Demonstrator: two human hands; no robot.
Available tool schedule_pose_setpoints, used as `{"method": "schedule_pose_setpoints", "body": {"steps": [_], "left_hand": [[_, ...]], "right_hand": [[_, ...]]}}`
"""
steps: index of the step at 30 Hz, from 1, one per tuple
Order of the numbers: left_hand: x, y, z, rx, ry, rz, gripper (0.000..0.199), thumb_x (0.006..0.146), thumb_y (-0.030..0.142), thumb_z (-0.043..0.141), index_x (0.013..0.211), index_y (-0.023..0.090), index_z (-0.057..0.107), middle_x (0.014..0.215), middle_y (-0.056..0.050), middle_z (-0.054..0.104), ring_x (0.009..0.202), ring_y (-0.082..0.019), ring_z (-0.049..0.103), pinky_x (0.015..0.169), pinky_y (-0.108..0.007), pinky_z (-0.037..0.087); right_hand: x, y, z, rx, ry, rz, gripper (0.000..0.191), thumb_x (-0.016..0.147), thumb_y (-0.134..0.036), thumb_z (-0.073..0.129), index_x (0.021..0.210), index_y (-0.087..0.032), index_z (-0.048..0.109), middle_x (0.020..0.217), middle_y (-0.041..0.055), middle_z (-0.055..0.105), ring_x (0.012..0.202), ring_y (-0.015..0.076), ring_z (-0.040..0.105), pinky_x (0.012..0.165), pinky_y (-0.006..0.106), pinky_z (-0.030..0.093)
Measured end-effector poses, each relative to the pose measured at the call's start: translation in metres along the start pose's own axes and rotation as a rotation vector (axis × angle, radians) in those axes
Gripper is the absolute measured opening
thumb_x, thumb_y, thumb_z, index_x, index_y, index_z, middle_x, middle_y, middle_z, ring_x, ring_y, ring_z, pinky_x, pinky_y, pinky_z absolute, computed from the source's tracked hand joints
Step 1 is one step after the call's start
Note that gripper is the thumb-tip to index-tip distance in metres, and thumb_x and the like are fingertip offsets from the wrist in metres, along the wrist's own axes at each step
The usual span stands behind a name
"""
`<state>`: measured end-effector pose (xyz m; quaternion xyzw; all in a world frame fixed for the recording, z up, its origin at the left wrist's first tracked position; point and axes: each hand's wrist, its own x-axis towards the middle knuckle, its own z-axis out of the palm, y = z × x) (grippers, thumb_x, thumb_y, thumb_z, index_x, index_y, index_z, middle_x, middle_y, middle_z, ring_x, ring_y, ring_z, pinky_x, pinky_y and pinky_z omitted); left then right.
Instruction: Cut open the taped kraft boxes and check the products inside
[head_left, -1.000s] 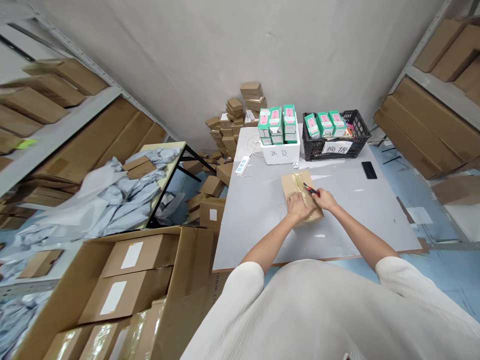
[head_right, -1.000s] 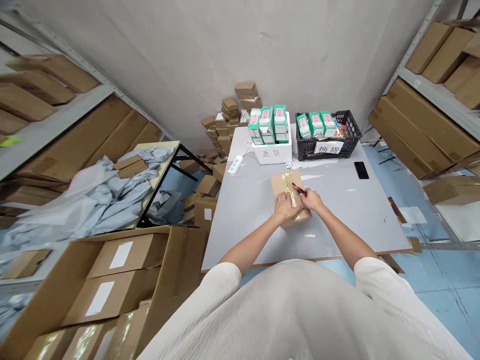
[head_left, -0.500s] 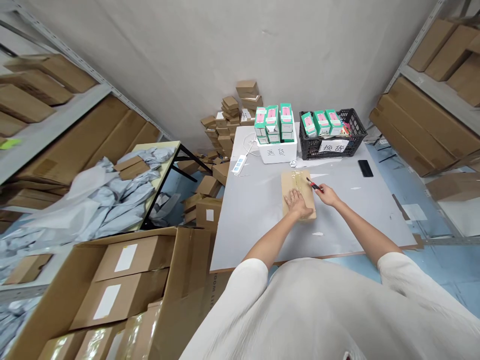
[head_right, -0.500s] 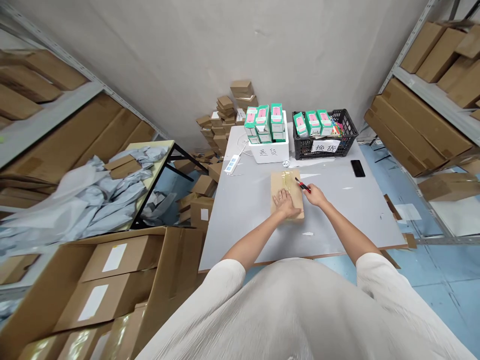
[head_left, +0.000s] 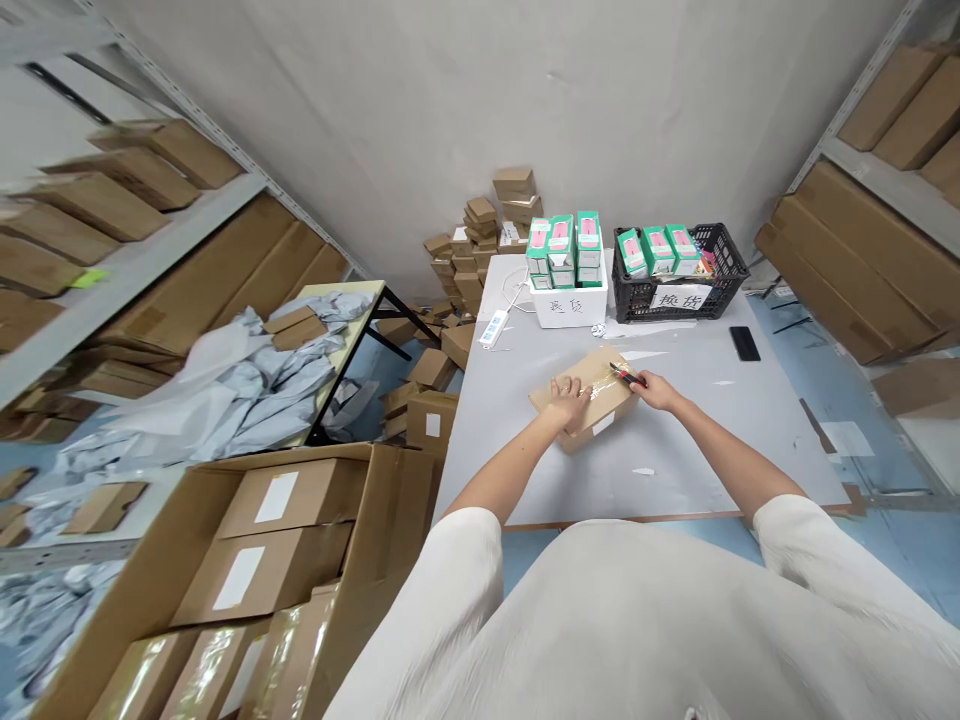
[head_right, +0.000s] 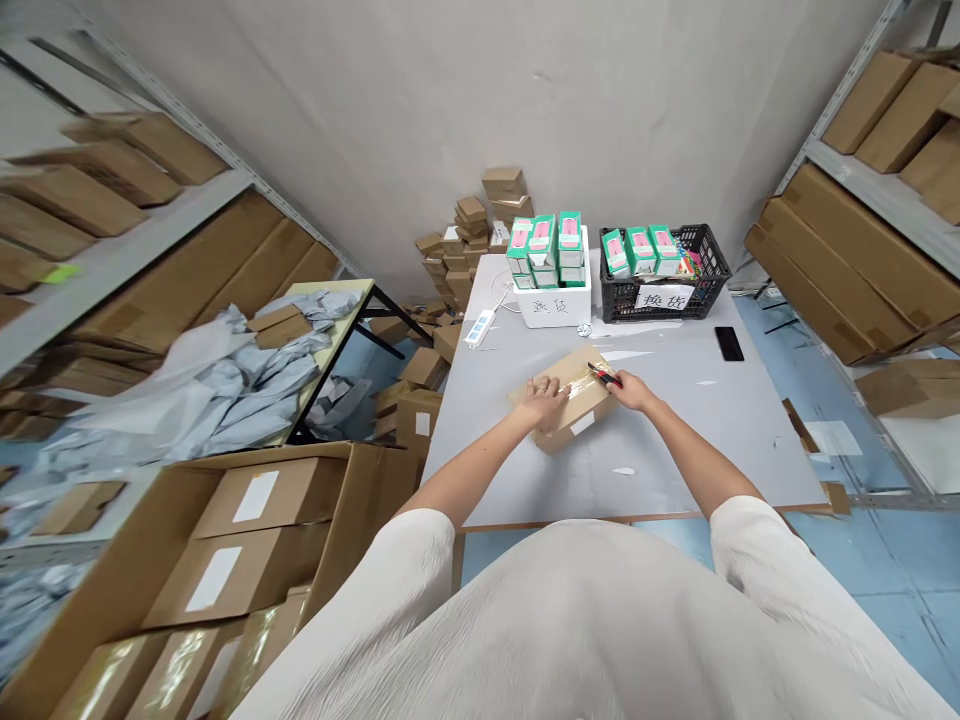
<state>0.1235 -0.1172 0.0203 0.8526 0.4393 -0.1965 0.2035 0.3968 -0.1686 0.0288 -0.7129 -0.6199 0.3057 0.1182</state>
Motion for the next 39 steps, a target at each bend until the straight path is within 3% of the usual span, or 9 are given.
{"method": "schedule_pose_setpoints", "body": {"steps": [5, 9, 12, 15, 21, 25, 29, 35, 39], "left_hand": [[-0.009, -0.022, 0.000, 0.065, 0.095, -0.042, 0.098, 0.082, 0.029, 0.078, 0.171, 0.035, 0.038, 0.181, -0.019, 0.031, 0.171, -0.043, 0.015, 0.133, -0.072, -0.005], [-0.021, -0.029, 0.002, 0.046, 0.064, -0.023, 0.113, 0.075, 0.028, 0.084, 0.173, 0.031, 0.028, 0.183, -0.022, 0.023, 0.170, -0.044, 0.019, 0.134, -0.069, 0.010], [-0.027, -0.022, 0.000, -0.005, 0.096, 0.030, 0.113, 0.076, 0.038, 0.087, 0.171, 0.028, 0.028, 0.180, -0.022, 0.026, 0.169, -0.044, 0.022, 0.134, -0.063, 0.018], [-0.027, -0.003, -0.004, -0.049, 0.190, 0.094, 0.092, 0.085, 0.047, 0.083, 0.164, 0.028, 0.039, 0.170, -0.019, 0.042, 0.161, -0.039, 0.038, 0.133, -0.053, 0.025], [-0.010, 0.028, -0.008, -0.086, 0.187, 0.156, 0.078, 0.087, 0.038, 0.083, 0.156, 0.034, 0.047, 0.159, -0.013, 0.054, 0.149, -0.036, 0.052, 0.128, -0.046, 0.032], [-0.001, 0.035, -0.007, -0.053, 0.163, 0.133, 0.084, 0.085, 0.032, 0.083, 0.158, 0.031, 0.042, 0.160, -0.016, 0.051, 0.146, -0.036, 0.055, 0.123, -0.046, 0.035], [0.006, 0.041, -0.010, -0.019, 0.122, 0.083, 0.094, 0.077, 0.031, 0.090, 0.156, 0.028, 0.040, 0.157, -0.018, 0.053, 0.149, -0.039, 0.050, 0.125, -0.052, 0.029], [0.005, 0.039, -0.012, -0.021, 0.145, 0.062, 0.082, 0.076, 0.037, 0.093, 0.145, 0.027, 0.050, 0.153, -0.017, 0.055, 0.146, -0.036, 0.053, 0.121, -0.045, 0.036], [0.002, 0.034, -0.011, 0.020, 0.187, -0.010, 0.088, 0.074, 0.047, 0.095, 0.147, 0.026, 0.051, 0.151, -0.018, 0.058, 0.142, -0.038, 0.056, 0.124, -0.048, 0.034]], "right_hand": [[-0.017, -0.007, 0.010, 0.062, -0.034, -0.005, 0.028, 0.105, -0.042, 0.059, 0.119, -0.021, 0.069, 0.111, 0.0080, 0.080, 0.100, 0.0261, 0.072, 0.083, 0.031, 0.051], [-0.026, -0.013, 0.014, 0.176, -0.079, -0.011, 0.022, 0.105, -0.040, 0.062, 0.116, -0.023, 0.068, 0.110, 0.0053, 0.082, 0.100, 0.0226, 0.074, 0.085, 0.028, 0.053], [-0.029, -0.013, 0.014, 0.317, -0.145, 0.018, 0.020, 0.105, -0.039, 0.063, 0.116, -0.022, 0.066, 0.112, 0.0067, 0.083, 0.098, 0.0216, 0.076, 0.078, 0.026, 0.055], [-0.030, -0.009, 0.012, 0.409, -0.163, 0.044, 0.020, 0.104, -0.037, 0.062, 0.117, -0.021, 0.065, 0.116, 0.0097, 0.081, 0.098, 0.0217, 0.078, 0.071, 0.025, 0.054], [-0.027, 0.006, 0.002, 0.359, -0.079, 0.056, 0.028, 0.107, -0.044, 0.053, 0.101, -0.022, 0.069, 0.108, 0.0060, 0.079, 0.088, 0.0186, 0.076, 0.075, 0.026, 0.056], [-0.030, 0.016, -0.005, 0.390, -0.074, 0.158, 0.038, 0.110, -0.054, 0.050, 0.098, -0.021, 0.066, 0.098, 0.0070, 0.080, 0.071, 0.0154, 0.073, 0.063, 0.023, 0.055], [-0.033, 0.023, -0.012, 0.416, -0.038, 0.222, 0.031, 0.106, -0.054, 0.064, 0.106, -0.023, 0.061, 0.093, 0.0054, 0.079, 0.062, 0.0146, 0.072, 0.058, 0.023, 0.055], [-0.034, 0.027, -0.019, 0.429, -0.062, 0.200, 0.026, 0.102, -0.045, 0.072, 0.103, -0.023, 0.058, 0.093, 0.0047, 0.078, 0.064, 0.0161, 0.075, 0.057, 0.023, 0.056], [-0.035, 0.029, -0.020, 0.381, -0.089, 0.150, 0.026, 0.098, -0.045, 0.075, 0.102, -0.021, 0.065, 0.088, 0.0044, 0.077, 0.071, 0.0181, 0.076, 0.059, 0.023, 0.055]]}}
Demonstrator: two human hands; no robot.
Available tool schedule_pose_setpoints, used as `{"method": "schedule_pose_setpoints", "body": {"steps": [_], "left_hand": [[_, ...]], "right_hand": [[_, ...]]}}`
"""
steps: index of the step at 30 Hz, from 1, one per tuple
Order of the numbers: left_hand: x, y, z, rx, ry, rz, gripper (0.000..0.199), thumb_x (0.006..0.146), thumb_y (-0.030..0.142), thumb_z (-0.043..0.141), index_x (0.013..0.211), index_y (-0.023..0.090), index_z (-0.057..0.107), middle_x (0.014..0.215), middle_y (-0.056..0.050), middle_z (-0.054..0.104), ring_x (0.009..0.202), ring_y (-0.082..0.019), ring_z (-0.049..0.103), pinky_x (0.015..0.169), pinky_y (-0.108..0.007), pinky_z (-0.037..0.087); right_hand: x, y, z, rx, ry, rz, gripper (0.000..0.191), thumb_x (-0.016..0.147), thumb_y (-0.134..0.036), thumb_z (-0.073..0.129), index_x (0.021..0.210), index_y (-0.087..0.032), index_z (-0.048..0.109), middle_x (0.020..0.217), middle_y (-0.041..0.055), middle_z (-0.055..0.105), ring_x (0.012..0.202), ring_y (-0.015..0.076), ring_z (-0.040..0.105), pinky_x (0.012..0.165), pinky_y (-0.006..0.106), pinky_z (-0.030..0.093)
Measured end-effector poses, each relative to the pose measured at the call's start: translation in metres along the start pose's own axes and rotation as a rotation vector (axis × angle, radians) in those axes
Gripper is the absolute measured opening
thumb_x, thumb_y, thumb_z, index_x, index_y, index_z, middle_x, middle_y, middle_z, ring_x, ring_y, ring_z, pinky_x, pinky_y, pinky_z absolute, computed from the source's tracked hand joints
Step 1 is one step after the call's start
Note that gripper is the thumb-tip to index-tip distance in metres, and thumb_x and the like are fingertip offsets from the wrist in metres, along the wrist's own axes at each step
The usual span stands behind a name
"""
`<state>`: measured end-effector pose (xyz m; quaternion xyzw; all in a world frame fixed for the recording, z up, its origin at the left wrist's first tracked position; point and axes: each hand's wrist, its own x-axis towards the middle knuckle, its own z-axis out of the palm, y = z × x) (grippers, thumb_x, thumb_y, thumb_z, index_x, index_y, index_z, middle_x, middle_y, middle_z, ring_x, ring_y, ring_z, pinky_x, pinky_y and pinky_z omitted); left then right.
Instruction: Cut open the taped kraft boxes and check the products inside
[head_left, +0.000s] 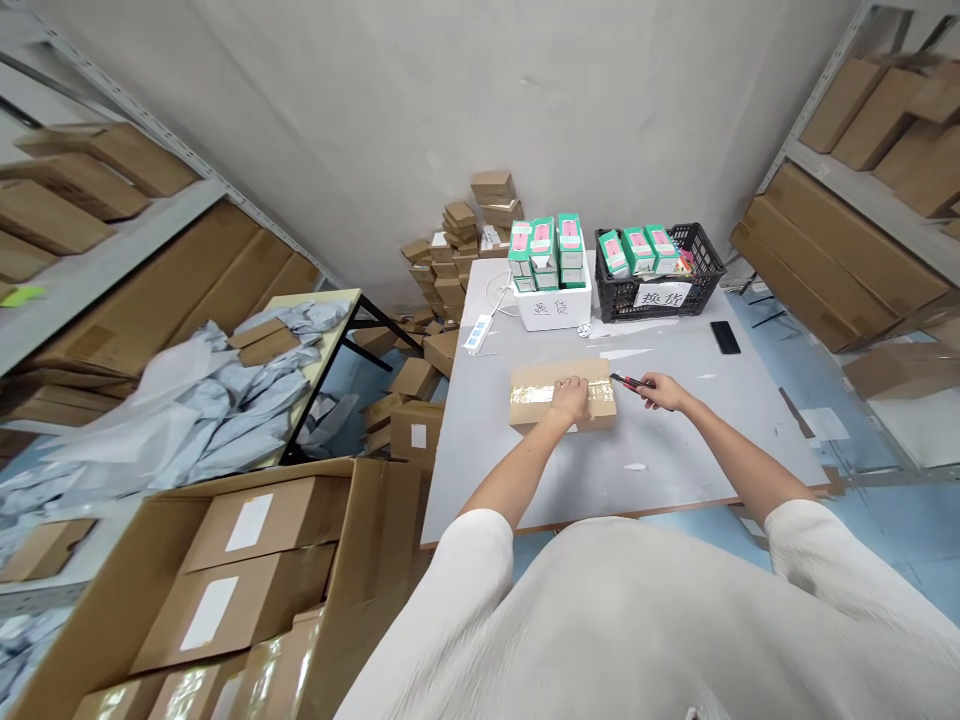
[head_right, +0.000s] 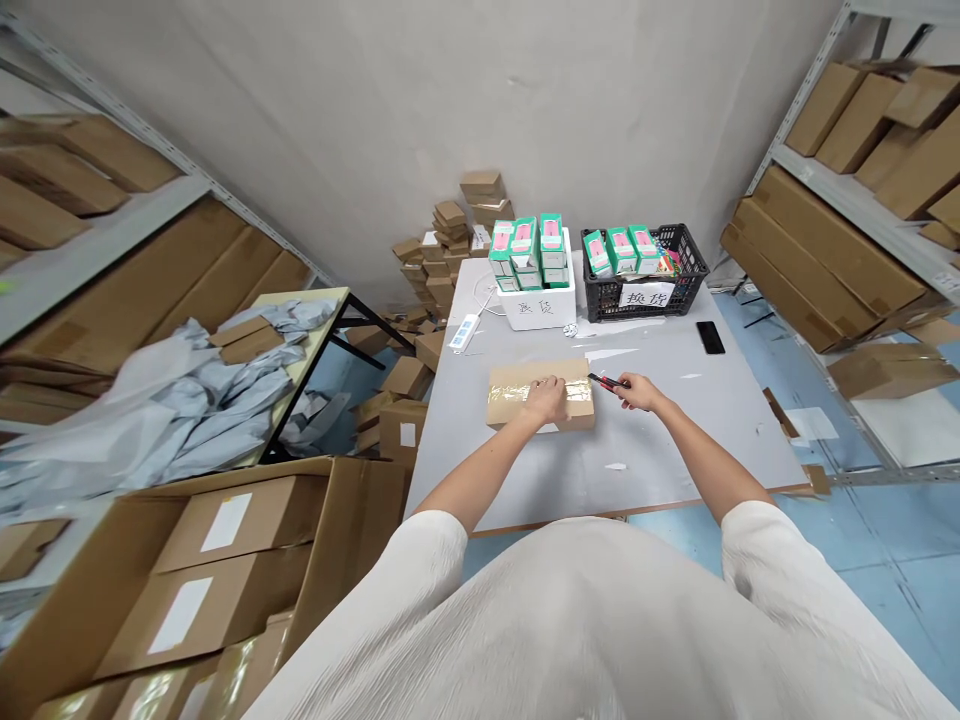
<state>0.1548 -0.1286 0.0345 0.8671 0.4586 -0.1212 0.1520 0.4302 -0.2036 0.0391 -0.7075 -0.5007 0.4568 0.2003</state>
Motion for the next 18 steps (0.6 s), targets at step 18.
{"method": "schedule_pose_setpoints", "body": {"steps": [18], "left_hand": [[0.000, -0.008, 0.011, -0.060, 0.050, -0.005, 0.093, 0.068, 0.055, 0.101, 0.143, 0.019, 0.059, 0.150, -0.020, 0.056, 0.140, -0.039, 0.057, 0.130, -0.047, 0.026]], "right_hand": [[0.040, -0.047, -0.009, -0.768, 0.011, -0.245, 0.028, 0.103, -0.031, 0.060, 0.119, -0.028, 0.082, 0.116, 0.0091, 0.083, 0.108, 0.0305, 0.071, 0.091, 0.036, 0.047]]}}
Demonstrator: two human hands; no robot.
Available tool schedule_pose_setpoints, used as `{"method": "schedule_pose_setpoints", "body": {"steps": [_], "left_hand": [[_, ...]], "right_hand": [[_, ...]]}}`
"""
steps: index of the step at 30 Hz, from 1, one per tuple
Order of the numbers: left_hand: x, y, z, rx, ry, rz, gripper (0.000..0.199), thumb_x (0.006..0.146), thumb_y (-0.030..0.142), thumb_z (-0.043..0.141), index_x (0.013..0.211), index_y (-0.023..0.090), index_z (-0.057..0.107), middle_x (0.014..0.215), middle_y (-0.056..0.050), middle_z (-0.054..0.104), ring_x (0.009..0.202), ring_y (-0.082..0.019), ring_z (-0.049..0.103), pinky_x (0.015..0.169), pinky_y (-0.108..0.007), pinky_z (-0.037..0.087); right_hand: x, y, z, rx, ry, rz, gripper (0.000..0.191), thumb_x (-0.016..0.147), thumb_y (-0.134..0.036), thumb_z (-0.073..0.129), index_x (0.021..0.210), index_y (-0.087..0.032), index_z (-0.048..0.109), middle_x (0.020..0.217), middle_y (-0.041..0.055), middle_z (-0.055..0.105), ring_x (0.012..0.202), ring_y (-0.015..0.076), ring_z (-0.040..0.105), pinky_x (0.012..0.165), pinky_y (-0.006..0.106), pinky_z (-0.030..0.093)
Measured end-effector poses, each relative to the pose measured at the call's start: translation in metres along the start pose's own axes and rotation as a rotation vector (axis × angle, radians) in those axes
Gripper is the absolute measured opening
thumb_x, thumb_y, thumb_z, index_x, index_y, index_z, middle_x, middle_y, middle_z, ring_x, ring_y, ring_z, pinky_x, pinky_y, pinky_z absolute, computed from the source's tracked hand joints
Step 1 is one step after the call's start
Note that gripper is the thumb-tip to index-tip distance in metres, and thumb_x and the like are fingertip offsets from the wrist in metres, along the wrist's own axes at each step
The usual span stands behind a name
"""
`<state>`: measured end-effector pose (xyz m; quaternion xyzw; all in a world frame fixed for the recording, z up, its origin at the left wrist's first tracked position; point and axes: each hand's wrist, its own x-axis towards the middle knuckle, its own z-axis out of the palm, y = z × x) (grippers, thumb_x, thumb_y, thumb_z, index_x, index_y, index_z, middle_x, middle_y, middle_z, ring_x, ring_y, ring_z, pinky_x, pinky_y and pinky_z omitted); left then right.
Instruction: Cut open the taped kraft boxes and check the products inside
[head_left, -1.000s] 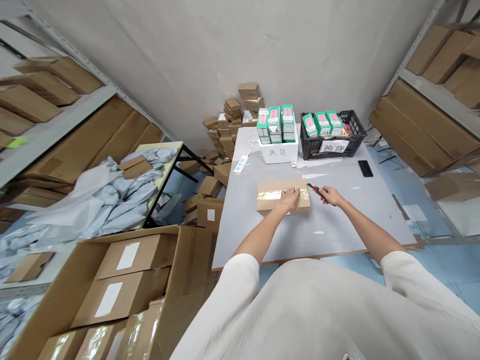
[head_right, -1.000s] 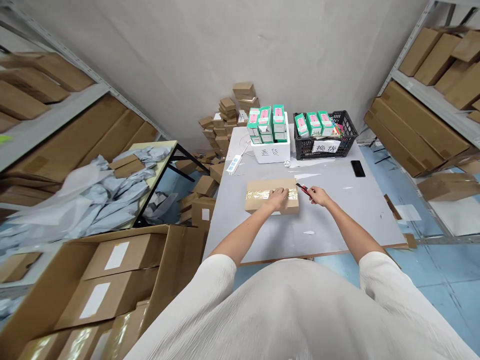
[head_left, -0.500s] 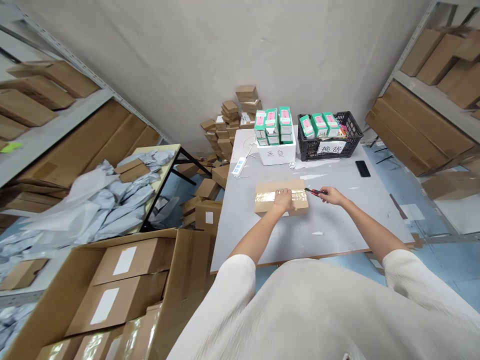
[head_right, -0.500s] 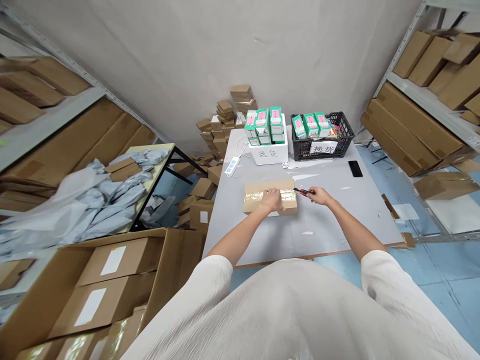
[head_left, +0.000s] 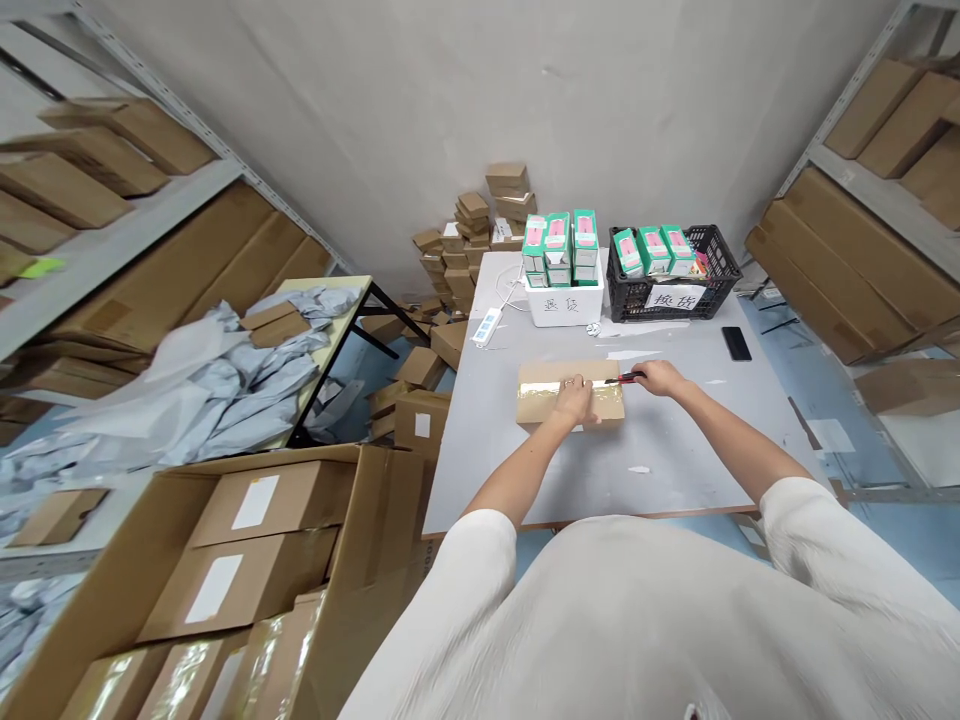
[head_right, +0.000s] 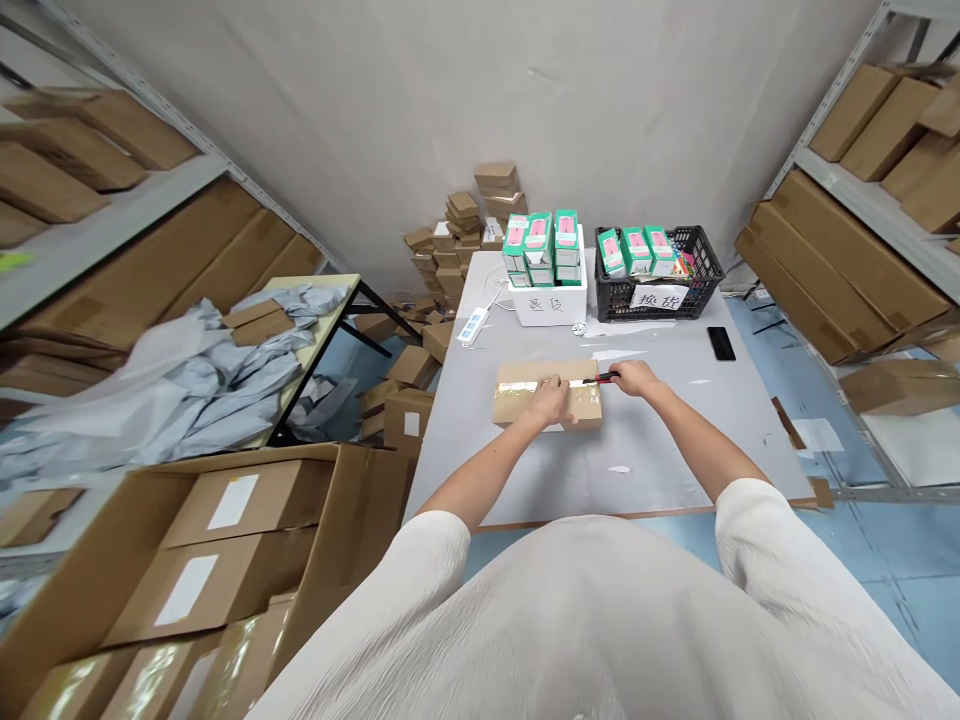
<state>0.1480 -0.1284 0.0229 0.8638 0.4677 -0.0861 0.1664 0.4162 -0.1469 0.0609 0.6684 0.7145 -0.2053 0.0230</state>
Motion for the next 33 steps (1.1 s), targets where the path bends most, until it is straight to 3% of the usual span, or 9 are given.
{"method": "schedule_pose_setpoints", "body": {"steps": [7, 14, 19, 23, 28, 33], "left_hand": [[-0.005, -0.001, 0.007, 0.028, 0.040, 0.038, 0.091, 0.072, 0.057, 0.099, 0.144, 0.019, 0.059, 0.148, -0.020, 0.056, 0.135, -0.038, 0.061, 0.132, -0.048, 0.023], [-0.008, -0.001, 0.010, 0.016, 0.055, 0.033, 0.089, 0.071, 0.054, 0.100, 0.142, 0.018, 0.061, 0.145, -0.020, 0.056, 0.131, -0.038, 0.063, 0.130, -0.048, 0.026], [-0.007, -0.002, 0.010, -0.021, 0.037, 0.014, 0.088, 0.070, 0.051, 0.101, 0.141, 0.020, 0.060, 0.146, -0.019, 0.055, 0.128, -0.038, 0.065, 0.126, -0.046, 0.033], [-0.007, -0.002, 0.010, -0.006, 0.043, 0.015, 0.087, 0.071, 0.051, 0.101, 0.141, 0.021, 0.060, 0.146, -0.018, 0.056, 0.125, -0.037, 0.066, 0.125, -0.047, 0.034], [-0.007, -0.003, 0.010, 0.009, 0.049, 0.023, 0.084, 0.073, 0.052, 0.100, 0.141, 0.022, 0.060, 0.145, -0.017, 0.057, 0.125, -0.035, 0.066, 0.128, -0.048, 0.032], [-0.010, -0.003, 0.013, 0.005, 0.049, 0.013, 0.085, 0.073, 0.053, 0.100, 0.141, 0.022, 0.060, 0.144, -0.016, 0.056, 0.122, -0.035, 0.068, 0.128, -0.049, 0.032]], "right_hand": [[0.019, 0.004, -0.009, -0.252, -0.133, -0.085, 0.039, 0.105, -0.024, 0.050, 0.132, -0.028, 0.077, 0.133, 0.0147, 0.077, 0.126, 0.0362, 0.062, 0.105, 0.047, 0.039], [0.034, -0.005, -0.010, -0.305, -0.176, -0.156, 0.036, 0.102, -0.021, 0.052, 0.123, -0.027, 0.079, 0.124, 0.0178, 0.076, 0.125, 0.0382, 0.059, 0.105, 0.050, 0.036], [0.041, 0.015, -0.017, -0.273, -0.282, -0.067, 0.034, 0.100, -0.020, 0.055, 0.120, -0.030, 0.080, 0.119, 0.0141, 0.078, 0.120, 0.0364, 0.063, 0.105, 0.050, 0.037], [0.036, 0.033, -0.012, -0.190, -0.285, -0.054, 0.036, 0.099, -0.023, 0.055, 0.122, -0.032, 0.080, 0.122, 0.0110, 0.079, 0.120, 0.0360, 0.065, 0.105, 0.051, 0.040], [0.037, 0.027, -0.002, -0.167, -0.224, -0.103, 0.036, 0.099, -0.026, 0.057, 0.125, -0.034, 0.081, 0.127, 0.0114, 0.079, 0.126, 0.0377, 0.063, 0.107, 0.052, 0.039], [0.042, 0.027, -0.004, -0.177, -0.281, -0.100, 0.036, 0.097, -0.028, 0.059, 0.123, -0.035, 0.082, 0.123, 0.0111, 0.080, 0.124, 0.0378, 0.064, 0.107, 0.052, 0.039]]}}
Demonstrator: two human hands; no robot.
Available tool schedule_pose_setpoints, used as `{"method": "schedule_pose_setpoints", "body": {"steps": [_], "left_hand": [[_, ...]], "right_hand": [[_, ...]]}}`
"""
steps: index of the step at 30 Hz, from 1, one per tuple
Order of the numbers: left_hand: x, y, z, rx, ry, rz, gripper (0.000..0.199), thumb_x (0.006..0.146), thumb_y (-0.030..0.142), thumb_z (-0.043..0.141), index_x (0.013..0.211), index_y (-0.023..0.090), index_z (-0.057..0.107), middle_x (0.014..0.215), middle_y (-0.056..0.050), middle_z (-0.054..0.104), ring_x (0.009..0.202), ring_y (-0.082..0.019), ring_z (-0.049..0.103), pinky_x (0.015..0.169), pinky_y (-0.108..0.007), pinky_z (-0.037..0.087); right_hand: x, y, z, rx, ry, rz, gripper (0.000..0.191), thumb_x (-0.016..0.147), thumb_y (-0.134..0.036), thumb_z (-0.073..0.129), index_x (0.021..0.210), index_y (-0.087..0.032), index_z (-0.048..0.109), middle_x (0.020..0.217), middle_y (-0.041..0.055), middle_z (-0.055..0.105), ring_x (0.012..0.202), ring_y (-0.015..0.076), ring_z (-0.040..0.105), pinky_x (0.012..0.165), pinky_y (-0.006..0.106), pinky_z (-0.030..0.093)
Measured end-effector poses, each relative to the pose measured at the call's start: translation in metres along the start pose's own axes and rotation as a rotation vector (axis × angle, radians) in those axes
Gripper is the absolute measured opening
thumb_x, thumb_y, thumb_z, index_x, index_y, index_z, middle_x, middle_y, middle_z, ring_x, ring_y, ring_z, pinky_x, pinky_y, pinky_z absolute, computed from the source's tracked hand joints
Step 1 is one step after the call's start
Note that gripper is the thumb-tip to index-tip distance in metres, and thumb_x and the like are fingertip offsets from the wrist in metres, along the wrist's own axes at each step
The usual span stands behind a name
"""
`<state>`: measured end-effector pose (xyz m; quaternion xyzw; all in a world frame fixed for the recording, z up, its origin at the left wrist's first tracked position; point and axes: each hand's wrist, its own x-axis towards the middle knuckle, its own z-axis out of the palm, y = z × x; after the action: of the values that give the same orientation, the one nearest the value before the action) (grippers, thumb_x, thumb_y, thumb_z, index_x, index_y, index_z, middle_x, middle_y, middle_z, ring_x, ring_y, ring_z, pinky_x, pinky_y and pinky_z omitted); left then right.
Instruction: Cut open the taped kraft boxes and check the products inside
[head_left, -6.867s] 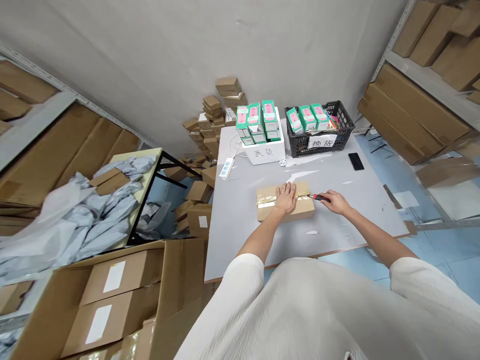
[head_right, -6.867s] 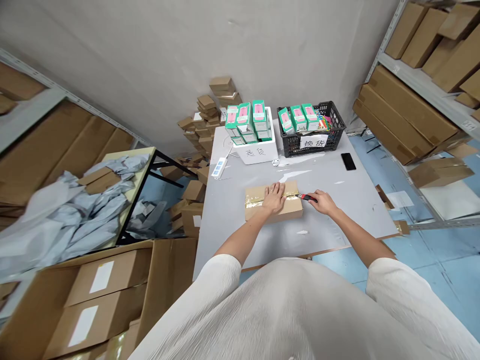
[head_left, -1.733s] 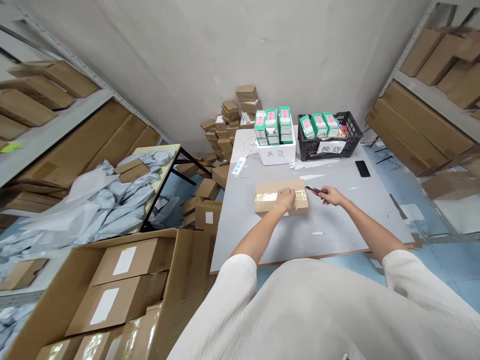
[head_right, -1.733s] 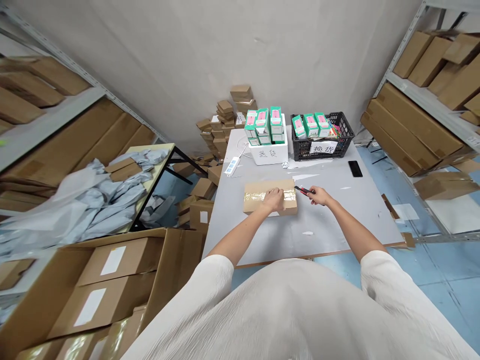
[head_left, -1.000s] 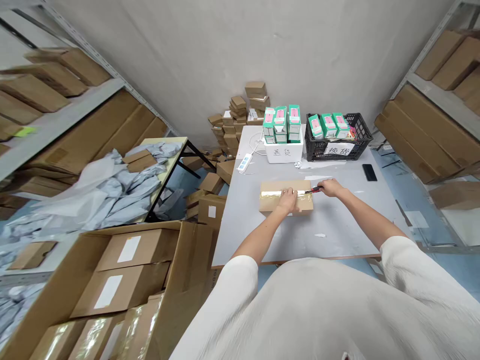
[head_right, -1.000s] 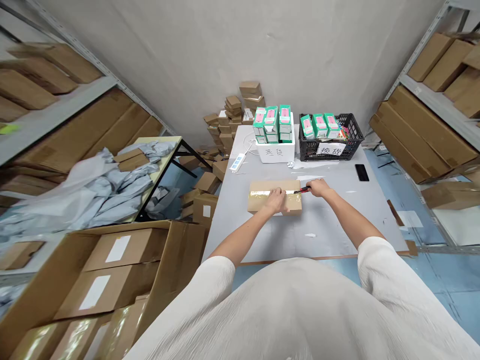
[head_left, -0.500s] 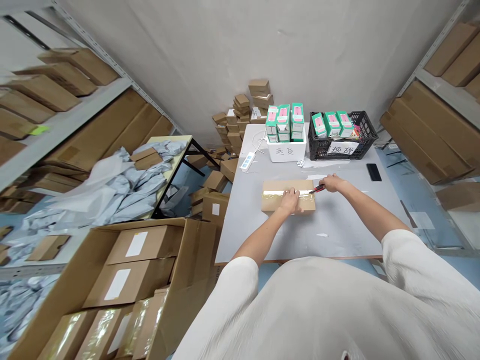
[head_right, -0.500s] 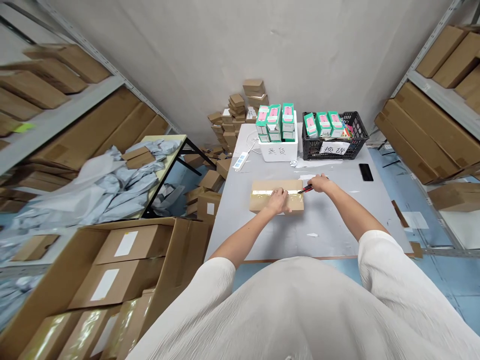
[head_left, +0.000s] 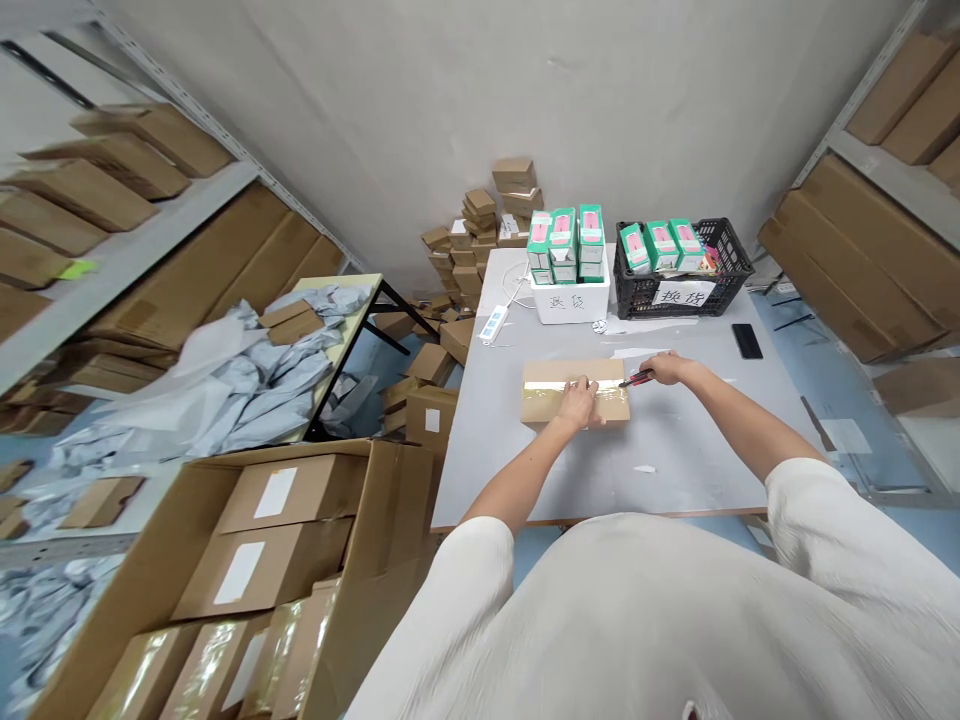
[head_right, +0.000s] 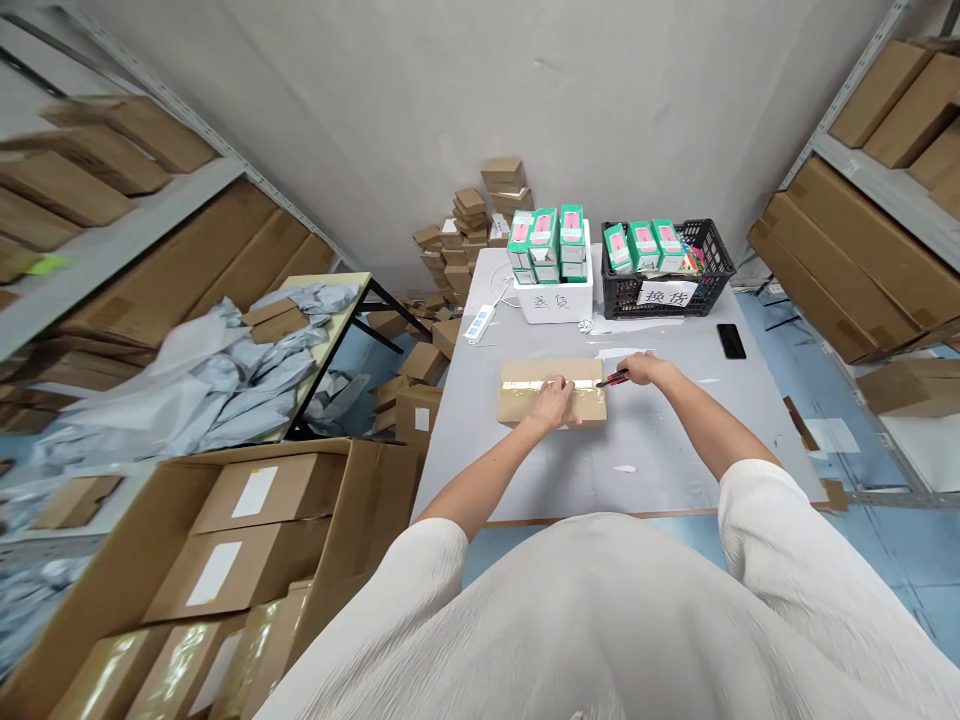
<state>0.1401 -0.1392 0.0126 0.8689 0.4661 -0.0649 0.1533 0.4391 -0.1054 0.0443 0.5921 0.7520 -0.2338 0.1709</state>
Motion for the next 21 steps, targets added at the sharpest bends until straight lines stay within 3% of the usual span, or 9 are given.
{"method": "schedule_pose_setpoints", "body": {"steps": [9, 15, 21], "left_hand": [[-0.003, 0.001, 0.000, -0.004, 0.010, -0.001, 0.084, 0.072, 0.052, 0.100, 0.141, 0.025, 0.060, 0.144, -0.015, 0.056, 0.126, -0.035, 0.067, 0.129, -0.049, 0.031], [-0.005, 0.003, -0.002, 0.006, 0.002, 0.000, 0.086, 0.071, 0.053, 0.100, 0.140, 0.024, 0.059, 0.145, -0.015, 0.056, 0.129, -0.034, 0.066, 0.130, -0.047, 0.031], [-0.005, 0.003, -0.003, -0.010, -0.009, 0.001, 0.087, 0.072, 0.050, 0.100, 0.142, 0.022, 0.058, 0.145, -0.017, 0.055, 0.128, -0.036, 0.067, 0.132, -0.049, 0.028]], "right_hand": [[0.004, -0.004, 0.000, -0.059, 0.000, -0.026, 0.032, 0.096, -0.029, 0.061, 0.121, -0.035, 0.082, 0.120, 0.0113, 0.080, 0.122, 0.0362, 0.064, 0.106, 0.050, 0.040], [-0.013, 0.019, 0.018, 0.234, -0.107, -0.051, 0.036, 0.093, -0.045, 0.064, 0.123, -0.031, 0.080, 0.107, 0.0042, 0.080, 0.091, 0.0239, 0.068, 0.081, 0.032, 0.049], [-0.026, 0.013, 0.034, 0.439, -0.083, -0.056, 0.036, 0.090, -0.047, 0.067, 0.115, -0.024, 0.080, 0.093, 0.0037, 0.077, 0.079, 0.0202, 0.065, 0.069, 0.028, 0.048]]}}
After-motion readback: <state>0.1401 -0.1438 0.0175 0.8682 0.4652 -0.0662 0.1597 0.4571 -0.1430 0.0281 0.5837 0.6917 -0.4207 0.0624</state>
